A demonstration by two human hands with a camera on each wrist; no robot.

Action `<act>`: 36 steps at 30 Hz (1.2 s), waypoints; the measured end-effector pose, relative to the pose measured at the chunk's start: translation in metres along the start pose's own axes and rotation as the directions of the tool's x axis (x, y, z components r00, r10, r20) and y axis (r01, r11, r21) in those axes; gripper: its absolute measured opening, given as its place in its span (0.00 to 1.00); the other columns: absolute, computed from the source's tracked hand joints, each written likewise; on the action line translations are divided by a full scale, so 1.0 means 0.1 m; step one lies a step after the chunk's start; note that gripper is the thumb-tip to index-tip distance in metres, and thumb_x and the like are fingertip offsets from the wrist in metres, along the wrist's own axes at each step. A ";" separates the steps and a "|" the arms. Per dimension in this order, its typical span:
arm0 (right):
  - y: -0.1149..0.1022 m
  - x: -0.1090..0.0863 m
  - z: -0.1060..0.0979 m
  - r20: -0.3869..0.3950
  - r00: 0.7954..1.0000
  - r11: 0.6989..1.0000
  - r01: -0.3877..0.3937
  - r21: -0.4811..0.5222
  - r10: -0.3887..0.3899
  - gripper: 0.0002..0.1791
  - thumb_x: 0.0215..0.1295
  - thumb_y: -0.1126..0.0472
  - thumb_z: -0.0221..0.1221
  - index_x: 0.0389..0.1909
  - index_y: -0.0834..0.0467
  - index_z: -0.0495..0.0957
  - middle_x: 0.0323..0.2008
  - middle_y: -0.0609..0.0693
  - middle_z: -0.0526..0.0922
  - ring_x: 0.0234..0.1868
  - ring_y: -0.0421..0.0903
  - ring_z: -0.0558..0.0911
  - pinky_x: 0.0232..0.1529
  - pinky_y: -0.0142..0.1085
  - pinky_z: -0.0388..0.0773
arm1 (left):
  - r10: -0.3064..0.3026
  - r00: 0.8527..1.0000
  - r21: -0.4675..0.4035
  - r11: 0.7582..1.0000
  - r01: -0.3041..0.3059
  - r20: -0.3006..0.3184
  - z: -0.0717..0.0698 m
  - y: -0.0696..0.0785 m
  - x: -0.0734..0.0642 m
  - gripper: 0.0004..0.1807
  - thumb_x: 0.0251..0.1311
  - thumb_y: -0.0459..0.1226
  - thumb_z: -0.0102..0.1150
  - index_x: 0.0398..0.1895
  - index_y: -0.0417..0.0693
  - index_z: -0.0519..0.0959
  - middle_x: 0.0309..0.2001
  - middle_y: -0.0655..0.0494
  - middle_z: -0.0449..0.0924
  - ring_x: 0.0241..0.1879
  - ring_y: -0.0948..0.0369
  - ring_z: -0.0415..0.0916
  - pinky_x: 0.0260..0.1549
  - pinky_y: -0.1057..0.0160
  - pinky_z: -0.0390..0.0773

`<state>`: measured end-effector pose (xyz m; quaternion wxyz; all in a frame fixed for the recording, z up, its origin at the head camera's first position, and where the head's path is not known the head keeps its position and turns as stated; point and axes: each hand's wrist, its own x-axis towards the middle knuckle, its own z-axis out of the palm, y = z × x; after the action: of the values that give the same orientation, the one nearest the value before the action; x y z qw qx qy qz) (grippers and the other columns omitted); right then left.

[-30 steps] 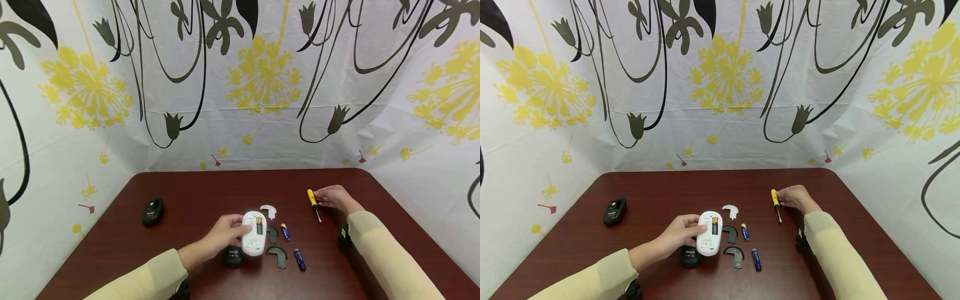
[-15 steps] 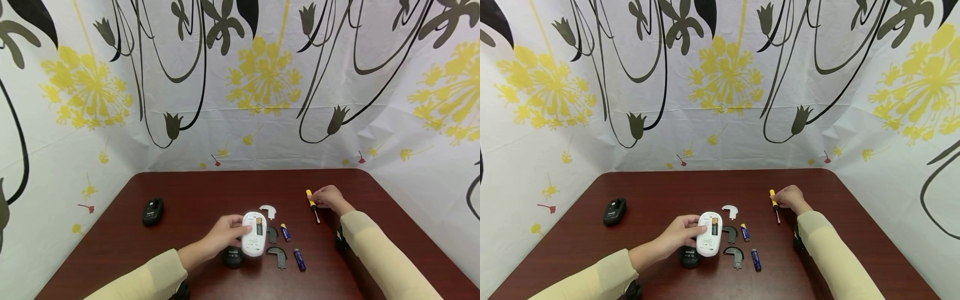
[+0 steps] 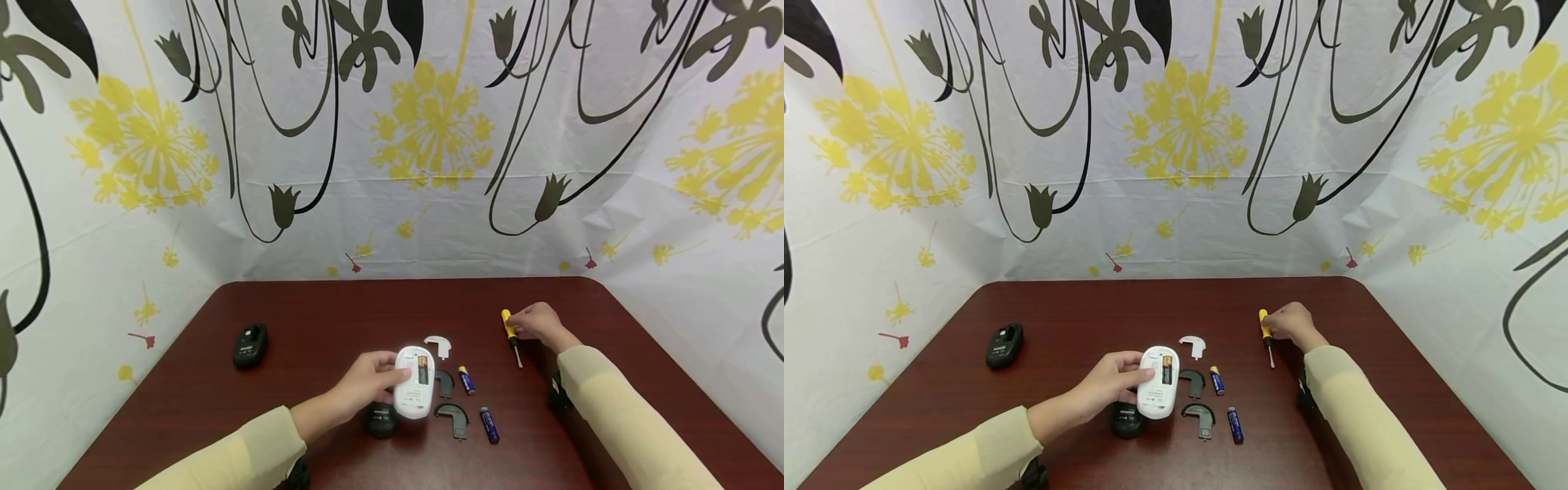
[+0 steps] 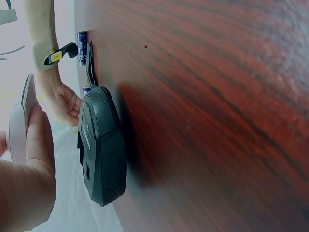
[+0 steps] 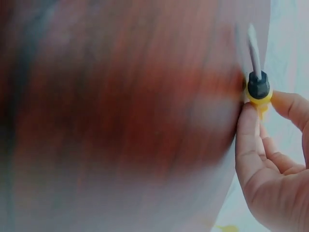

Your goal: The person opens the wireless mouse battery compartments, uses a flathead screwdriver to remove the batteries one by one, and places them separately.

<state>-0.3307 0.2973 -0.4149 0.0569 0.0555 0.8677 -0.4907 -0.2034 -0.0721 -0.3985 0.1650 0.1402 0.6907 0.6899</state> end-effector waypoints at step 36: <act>-0.86 -0.62 0.24 0.222 0.943 0.815 0.080 0.574 -0.249 0.29 0.71 0.57 0.57 0.63 0.73 0.64 0.44 0.50 0.83 0.48 0.47 0.83 0.54 0.45 0.76 | -0.008 1.000 0.002 1.000 0.008 0.010 0.04 -0.01 -0.01 0.22 0.64 0.33 0.60 0.56 0.26 0.72 0.44 0.41 0.82 0.37 0.55 0.82 0.34 0.54 0.84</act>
<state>-0.2818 0.2303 -0.3451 0.1204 -0.0780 0.6707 -0.7277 -0.2010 -0.0689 -0.3993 0.1712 0.1413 0.6909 0.6881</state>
